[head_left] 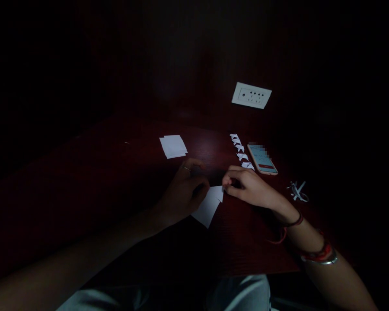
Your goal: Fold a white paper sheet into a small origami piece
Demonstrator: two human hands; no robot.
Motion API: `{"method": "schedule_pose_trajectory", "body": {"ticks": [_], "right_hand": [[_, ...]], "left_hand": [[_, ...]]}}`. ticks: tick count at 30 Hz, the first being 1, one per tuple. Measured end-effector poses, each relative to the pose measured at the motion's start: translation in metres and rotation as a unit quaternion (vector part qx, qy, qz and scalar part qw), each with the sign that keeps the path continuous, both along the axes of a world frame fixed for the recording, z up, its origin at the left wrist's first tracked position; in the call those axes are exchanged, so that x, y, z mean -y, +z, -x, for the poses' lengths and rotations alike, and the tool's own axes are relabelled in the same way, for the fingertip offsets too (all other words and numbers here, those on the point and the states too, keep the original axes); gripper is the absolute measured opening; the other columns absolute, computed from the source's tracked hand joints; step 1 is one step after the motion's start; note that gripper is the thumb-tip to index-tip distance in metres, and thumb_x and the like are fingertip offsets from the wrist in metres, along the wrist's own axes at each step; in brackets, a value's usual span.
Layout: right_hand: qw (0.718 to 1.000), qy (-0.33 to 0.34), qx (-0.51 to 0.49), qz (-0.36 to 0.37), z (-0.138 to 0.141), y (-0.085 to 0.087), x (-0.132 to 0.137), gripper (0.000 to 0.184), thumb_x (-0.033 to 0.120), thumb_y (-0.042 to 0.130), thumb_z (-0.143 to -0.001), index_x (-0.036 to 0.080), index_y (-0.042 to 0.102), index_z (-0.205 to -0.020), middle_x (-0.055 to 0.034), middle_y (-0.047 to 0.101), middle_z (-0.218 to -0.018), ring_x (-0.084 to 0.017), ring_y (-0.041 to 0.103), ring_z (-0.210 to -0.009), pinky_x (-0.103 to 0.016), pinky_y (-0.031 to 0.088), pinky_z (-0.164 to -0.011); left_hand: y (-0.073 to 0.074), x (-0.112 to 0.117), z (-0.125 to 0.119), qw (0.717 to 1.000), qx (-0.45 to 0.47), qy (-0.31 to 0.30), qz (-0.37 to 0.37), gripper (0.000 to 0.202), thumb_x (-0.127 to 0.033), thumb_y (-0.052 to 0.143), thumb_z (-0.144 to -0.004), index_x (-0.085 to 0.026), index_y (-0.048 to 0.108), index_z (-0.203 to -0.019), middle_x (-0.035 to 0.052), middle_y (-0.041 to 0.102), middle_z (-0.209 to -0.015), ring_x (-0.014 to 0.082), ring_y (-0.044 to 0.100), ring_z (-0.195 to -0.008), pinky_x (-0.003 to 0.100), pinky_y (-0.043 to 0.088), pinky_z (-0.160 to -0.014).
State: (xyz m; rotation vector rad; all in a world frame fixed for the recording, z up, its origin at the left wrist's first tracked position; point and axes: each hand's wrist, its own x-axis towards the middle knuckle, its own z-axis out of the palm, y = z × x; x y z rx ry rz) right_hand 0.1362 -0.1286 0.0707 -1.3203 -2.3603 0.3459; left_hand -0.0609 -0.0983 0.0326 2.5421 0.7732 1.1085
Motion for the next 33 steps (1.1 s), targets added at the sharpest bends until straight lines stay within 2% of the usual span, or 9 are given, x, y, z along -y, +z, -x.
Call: {"method": "schedule_pose_trajectory", "body": {"ticks": [3, 6, 10, 14, 17, 22, 29, 33], "right_hand": [[0.998, -0.058, -0.005, -0.022, -0.019, 0.001, -0.006, 0.009, 0.007, 0.049, -0.067, 0.014, 0.054, -0.068, -0.0011, 0.051, -0.070, -0.011, 0.046, -0.065, -0.025, 0.036, -0.063], [0.996, -0.061, -0.056, -0.011, -0.025, 0.001, -0.009, 0.007, 0.015, 0.049, -0.074, 0.015, 0.056, -0.072, -0.0017, 0.052, -0.071, -0.012, 0.048, -0.068, -0.026, 0.038, -0.067], [0.995, -0.005, -0.103, 0.013, -0.005, -0.007, -0.004, 0.011, 0.024, 0.055, -0.074, 0.016, 0.057, -0.081, -0.0024, 0.053, -0.081, -0.011, 0.049, -0.073, -0.024, 0.040, -0.067], [0.987, -0.056, -0.150, 0.033, 0.012, -0.020, 0.000, 0.011, 0.024, 0.047, -0.080, 0.016, 0.056, -0.079, -0.0003, 0.056, -0.071, -0.010, 0.051, -0.065, -0.022, 0.040, -0.061], [0.983, -0.093, -0.160, 0.015, 0.015, -0.024, 0.001, 0.011, 0.024, 0.050, -0.078, 0.016, 0.057, -0.080, -0.0003, 0.058, -0.070, -0.010, 0.052, -0.064, -0.022, 0.039, -0.059], [0.985, -0.087, -0.146, -0.015, 0.021, -0.023, 0.005, 0.012, 0.025, 0.053, -0.077, 0.018, 0.061, -0.077, 0.0002, 0.061, -0.069, -0.010, 0.054, -0.063, -0.022, 0.039, -0.058], [0.964, -0.110, -0.244, 0.004, 0.025, -0.028, 0.003, 0.013, 0.028, 0.054, -0.076, 0.017, 0.059, -0.080, -0.0011, 0.061, -0.073, -0.011, 0.055, -0.067, -0.023, 0.042, -0.061], [0.974, -0.107, -0.194, -0.043, 0.027, -0.023, 0.007, 0.010, 0.022, 0.051, -0.078, 0.018, 0.060, -0.078, -0.0010, 0.062, -0.075, -0.012, 0.055, -0.070, -0.024, 0.041, -0.066]], "left_hand": [[0.000, -0.006, 0.002, 1.000, 0.010, 0.021, 0.009, 0.010, -0.010, 0.048, -0.075, -0.016, 0.055, -0.070, 0.0031, 0.036, -0.103, 0.0165, 0.041, -0.098, 0.030, 0.039, -0.083], [-0.001, -0.010, 0.002, 0.999, 0.013, 0.033, 0.021, 0.009, -0.011, 0.049, -0.075, -0.016, 0.055, -0.070, 0.0028, 0.037, -0.100, 0.0155, 0.042, -0.095, 0.029, 0.039, -0.081], [-0.002, -0.010, -0.001, 0.999, 0.008, 0.028, 0.030, 0.008, -0.013, 0.049, -0.077, -0.018, 0.055, -0.073, 0.0019, 0.039, -0.097, 0.0154, 0.042, -0.096, 0.030, 0.038, -0.082], [-0.003, -0.007, 0.000, 0.998, 0.004, 0.032, 0.046, 0.007, -0.015, 0.049, -0.078, -0.018, 0.054, -0.073, 0.0014, 0.040, -0.095, 0.0148, 0.043, -0.094, 0.030, 0.038, -0.081], [-0.005, -0.008, 0.001, 0.998, -0.015, 0.018, 0.054, 0.005, -0.017, 0.050, -0.078, -0.018, 0.054, -0.075, 0.0015, 0.040, -0.095, 0.0148, 0.043, -0.094, 0.029, 0.038, -0.081], [-0.004, -0.011, -0.001, 0.999, -0.005, 0.000, 0.037, 0.005, -0.019, 0.049, -0.079, -0.018, 0.054, -0.078, 0.0016, 0.041, -0.099, 0.0146, 0.043, -0.097, 0.029, 0.038, -0.084], [0.003, -0.006, -0.002, 0.999, 0.008, 0.021, 0.027, 0.007, -0.016, 0.045, -0.081, -0.017, 0.051, -0.079, 0.0026, 0.042, -0.100, 0.0151, 0.042, -0.099, 0.030, 0.037, -0.085], [0.004, -0.004, -0.002, 0.999, -0.010, 0.020, 0.034, 0.007, -0.018, 0.044, -0.083, -0.018, 0.051, -0.083, 0.0025, 0.041, -0.098, 0.0146, 0.043, -0.097, 0.030, 0.036, -0.085]]}}
